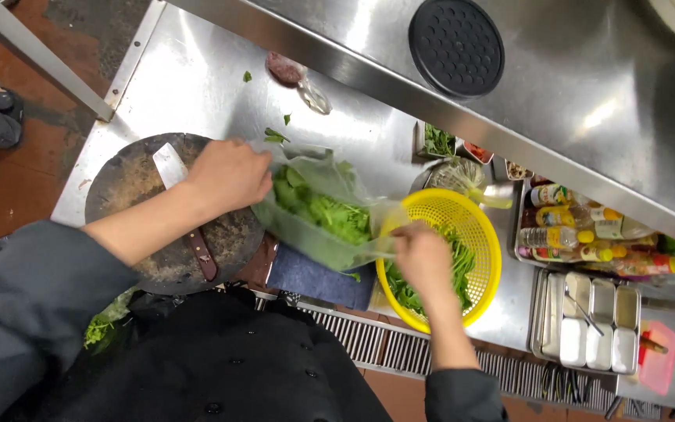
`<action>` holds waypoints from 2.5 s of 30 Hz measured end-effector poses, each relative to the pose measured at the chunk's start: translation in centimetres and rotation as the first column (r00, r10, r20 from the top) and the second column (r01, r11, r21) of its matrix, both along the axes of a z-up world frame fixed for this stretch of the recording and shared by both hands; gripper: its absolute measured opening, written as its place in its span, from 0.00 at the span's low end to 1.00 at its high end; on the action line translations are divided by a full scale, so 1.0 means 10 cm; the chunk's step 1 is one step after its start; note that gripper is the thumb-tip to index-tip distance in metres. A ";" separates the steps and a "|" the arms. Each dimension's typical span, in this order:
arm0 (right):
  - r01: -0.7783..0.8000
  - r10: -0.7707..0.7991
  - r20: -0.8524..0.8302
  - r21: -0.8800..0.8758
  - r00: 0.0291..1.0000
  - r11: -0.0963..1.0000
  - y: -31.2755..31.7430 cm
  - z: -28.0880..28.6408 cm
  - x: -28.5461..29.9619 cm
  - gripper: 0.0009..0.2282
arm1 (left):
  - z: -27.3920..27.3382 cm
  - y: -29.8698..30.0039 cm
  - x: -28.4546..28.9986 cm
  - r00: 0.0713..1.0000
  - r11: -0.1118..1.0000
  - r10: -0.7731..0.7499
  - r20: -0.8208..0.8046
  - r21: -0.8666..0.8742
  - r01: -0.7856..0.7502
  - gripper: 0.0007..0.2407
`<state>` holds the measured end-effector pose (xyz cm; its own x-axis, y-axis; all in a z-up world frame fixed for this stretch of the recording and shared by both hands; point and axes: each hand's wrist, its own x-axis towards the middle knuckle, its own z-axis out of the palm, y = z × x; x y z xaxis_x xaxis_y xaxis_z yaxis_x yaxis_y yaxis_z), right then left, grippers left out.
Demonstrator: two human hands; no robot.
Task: The person sorts leafy green vegetables from a plastic bag into a yellow basket, discarding unwanted parts into a trash bin. They then use a knife to chop the vegetables on a wooden cutting board and transfer the chopped pieces into the basket.
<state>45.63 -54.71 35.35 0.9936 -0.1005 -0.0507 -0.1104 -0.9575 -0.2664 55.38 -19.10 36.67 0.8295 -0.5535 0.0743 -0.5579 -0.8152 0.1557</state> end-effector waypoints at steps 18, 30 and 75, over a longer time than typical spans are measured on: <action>0.310 -0.292 -0.635 -0.086 0.715 0.947 0.80 -1.19 -1.09 0.37 | -1.22 0.01 -0.52 0.961 0.722 -0.127 -0.246 0.641 0.260 0.41; 0.596 -0.287 -0.579 0.458 0.763 0.660 0.34 -1.39 -0.75 0.07 | -0.57 -0.10 -0.35 0.847 0.966 0.060 -0.528 0.245 0.084 0.27; 0.128 -0.222 0.054 0.675 0.974 0.726 0.17 0.09 -0.32 0.12 | -0.80 -1.12 -0.03 0.889 0.988 -0.018 -0.457 0.126 0.085 0.34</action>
